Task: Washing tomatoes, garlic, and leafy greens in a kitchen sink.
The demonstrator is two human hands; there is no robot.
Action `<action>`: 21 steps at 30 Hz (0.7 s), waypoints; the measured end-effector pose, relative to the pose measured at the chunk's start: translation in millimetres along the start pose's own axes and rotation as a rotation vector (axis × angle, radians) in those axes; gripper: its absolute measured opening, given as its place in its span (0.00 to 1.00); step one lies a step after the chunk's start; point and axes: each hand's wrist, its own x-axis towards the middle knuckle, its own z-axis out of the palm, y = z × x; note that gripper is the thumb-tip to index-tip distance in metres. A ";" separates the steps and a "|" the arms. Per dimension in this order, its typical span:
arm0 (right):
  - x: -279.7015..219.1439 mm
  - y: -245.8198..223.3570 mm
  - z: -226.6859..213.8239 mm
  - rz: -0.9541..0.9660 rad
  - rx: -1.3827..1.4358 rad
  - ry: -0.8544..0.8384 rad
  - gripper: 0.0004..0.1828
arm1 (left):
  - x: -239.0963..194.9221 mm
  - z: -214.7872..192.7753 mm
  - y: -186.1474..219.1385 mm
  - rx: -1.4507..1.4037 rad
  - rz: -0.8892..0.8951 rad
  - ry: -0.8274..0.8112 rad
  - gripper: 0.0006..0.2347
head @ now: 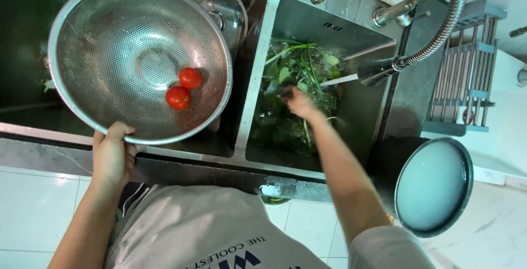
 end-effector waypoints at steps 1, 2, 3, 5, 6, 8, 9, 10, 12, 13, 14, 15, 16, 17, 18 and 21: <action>29.2 27.9 18.3 -0.002 -0.001 -0.004 0.18 | -1.5 1.7 1.3 0.000 0.001 0.005 0.14; 58.3 56.0 37.0 -0.217 -0.070 0.165 0.22 | -3.1 3.5 2.3 0.009 0.000 0.016 0.15; 86.6 84.0 56.7 -0.436 -0.140 0.329 0.28 | -5.2 4.7 3.7 0.020 0.000 0.027 0.16; 77.3 51.7 73.4 -0.226 -0.196 0.311 0.28 | 1.5 -6.4 -9.0 0.022 -0.003 0.042 0.15; 73.7 34.8 79.6 -0.015 -0.252 0.293 0.29 | 6.3 -10.6 -14.4 0.023 -0.006 0.052 0.15; 84.3 39.2 87.6 -0.110 -0.248 0.333 0.24 | 7.7 -5.9 -11.8 0.019 0.005 0.056 0.15; 85.4 43.3 95.1 -0.194 -0.243 0.366 0.21 | 5.2 -5.5 -11.0 0.020 0.004 0.063 0.15; 88.1 60.4 78.1 -0.197 -0.241 0.364 0.21 | 2.4 -3.2 -7.0 0.021 0.007 0.065 0.15; 95.4 92.6 56.4 -0.119 -1.393 0.838 0.16 | 0.7 4.6 0.1 0.008 -0.023 0.077 0.16; 96.2 108.5 38.8 -0.050 -1.980 1.046 0.14 | 0.2 5.3 0.2 0.007 -0.023 0.073 0.16; 97.9 124.2 22.6 0.046 -2.575 1.226 0.13 | -0.5 5.8 -0.1 0.021 -0.020 0.071 0.16; 108.0 133.6 10.8 0.175 -3.179 1.367 0.12 | -2.0 4.8 0.1 0.035 -0.017 0.071 0.16; 64.2 103.0 -19.8 0.178 -3.178 1.366 0.12 | -0.7 3.1 0.1 0.036 -0.016 0.070 0.16; 22.2 61.5 -50.9 0.707 -3.876 0.871 0.08 | 0.0 1.9 -1.0 0.019 -0.015 0.064 0.16; -23.3 13.0 -83.9 1.464 -4.312 -0.146 0.06 | 0.5 0.8 -2.3 0.002 -0.014 0.059 0.16; -34.4 16.3 -120.6 1.009 -4.054 0.175 0.05 | 0.4 0.7 -2.6 -0.015 -0.004 0.033 0.16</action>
